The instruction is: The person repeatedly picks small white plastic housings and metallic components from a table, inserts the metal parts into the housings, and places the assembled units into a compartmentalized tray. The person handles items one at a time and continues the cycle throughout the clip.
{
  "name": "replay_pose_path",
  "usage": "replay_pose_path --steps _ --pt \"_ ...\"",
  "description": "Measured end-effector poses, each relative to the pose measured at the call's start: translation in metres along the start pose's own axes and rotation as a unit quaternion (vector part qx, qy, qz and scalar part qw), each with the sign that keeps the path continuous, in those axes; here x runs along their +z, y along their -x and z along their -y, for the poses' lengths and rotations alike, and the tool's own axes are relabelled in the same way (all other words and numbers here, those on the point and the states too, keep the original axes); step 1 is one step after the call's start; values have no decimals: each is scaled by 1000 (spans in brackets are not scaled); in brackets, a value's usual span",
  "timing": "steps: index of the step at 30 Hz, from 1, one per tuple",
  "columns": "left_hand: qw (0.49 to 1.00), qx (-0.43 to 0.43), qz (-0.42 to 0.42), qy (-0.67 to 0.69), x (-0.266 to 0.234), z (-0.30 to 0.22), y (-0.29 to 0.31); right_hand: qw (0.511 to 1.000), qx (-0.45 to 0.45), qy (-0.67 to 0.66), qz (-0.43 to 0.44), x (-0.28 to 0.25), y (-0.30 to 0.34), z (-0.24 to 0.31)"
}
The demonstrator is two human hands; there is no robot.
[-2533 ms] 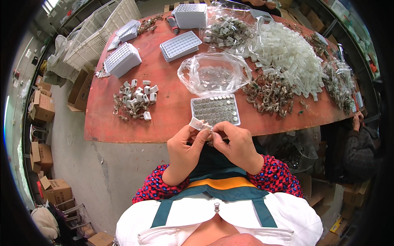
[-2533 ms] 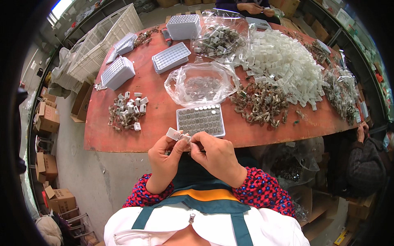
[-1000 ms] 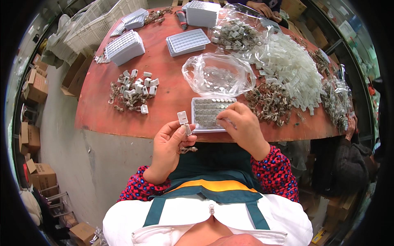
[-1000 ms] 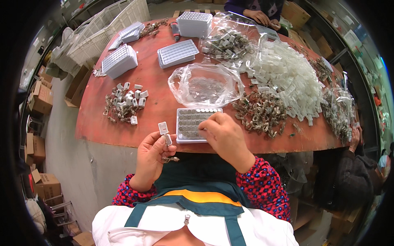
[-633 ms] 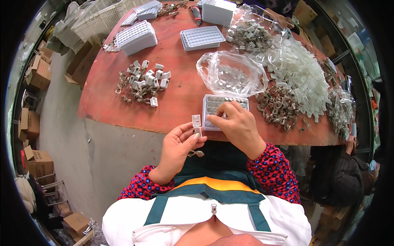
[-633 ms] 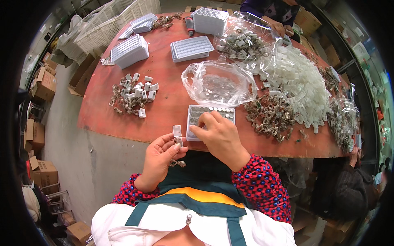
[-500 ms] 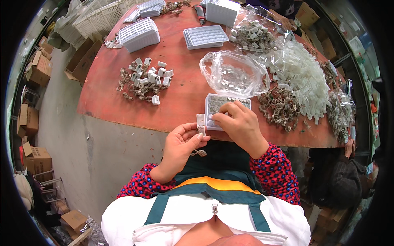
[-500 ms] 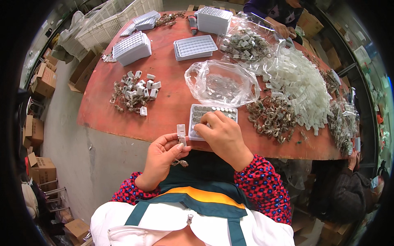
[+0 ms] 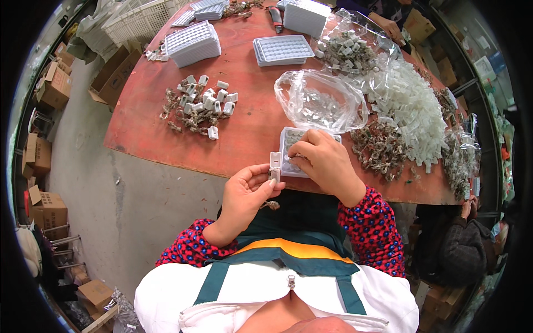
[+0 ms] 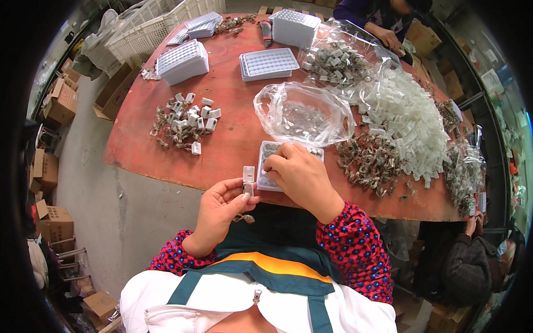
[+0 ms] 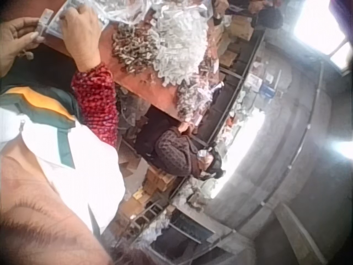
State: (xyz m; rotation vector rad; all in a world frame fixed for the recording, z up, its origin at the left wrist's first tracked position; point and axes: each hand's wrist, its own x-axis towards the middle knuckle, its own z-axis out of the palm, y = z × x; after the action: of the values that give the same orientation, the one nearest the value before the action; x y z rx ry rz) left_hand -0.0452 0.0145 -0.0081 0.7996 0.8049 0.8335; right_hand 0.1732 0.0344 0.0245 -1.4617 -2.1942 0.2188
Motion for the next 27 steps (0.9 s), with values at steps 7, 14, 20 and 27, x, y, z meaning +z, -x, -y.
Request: replay_pose_path --steps 7,14,20,27 --pt "1000 10 12 16 3 0 0 980 52 -181 -71 2 16 40" --pt "999 41 25 1 5 5 1 992 -2 -62 -112 12 27 42" --pt "999 20 -9 -26 2 9 -5 980 58 -184 -55 8 31 36" --pt "999 -4 -29 -39 2 4 -5 996 5 35 -79 2 19 7"
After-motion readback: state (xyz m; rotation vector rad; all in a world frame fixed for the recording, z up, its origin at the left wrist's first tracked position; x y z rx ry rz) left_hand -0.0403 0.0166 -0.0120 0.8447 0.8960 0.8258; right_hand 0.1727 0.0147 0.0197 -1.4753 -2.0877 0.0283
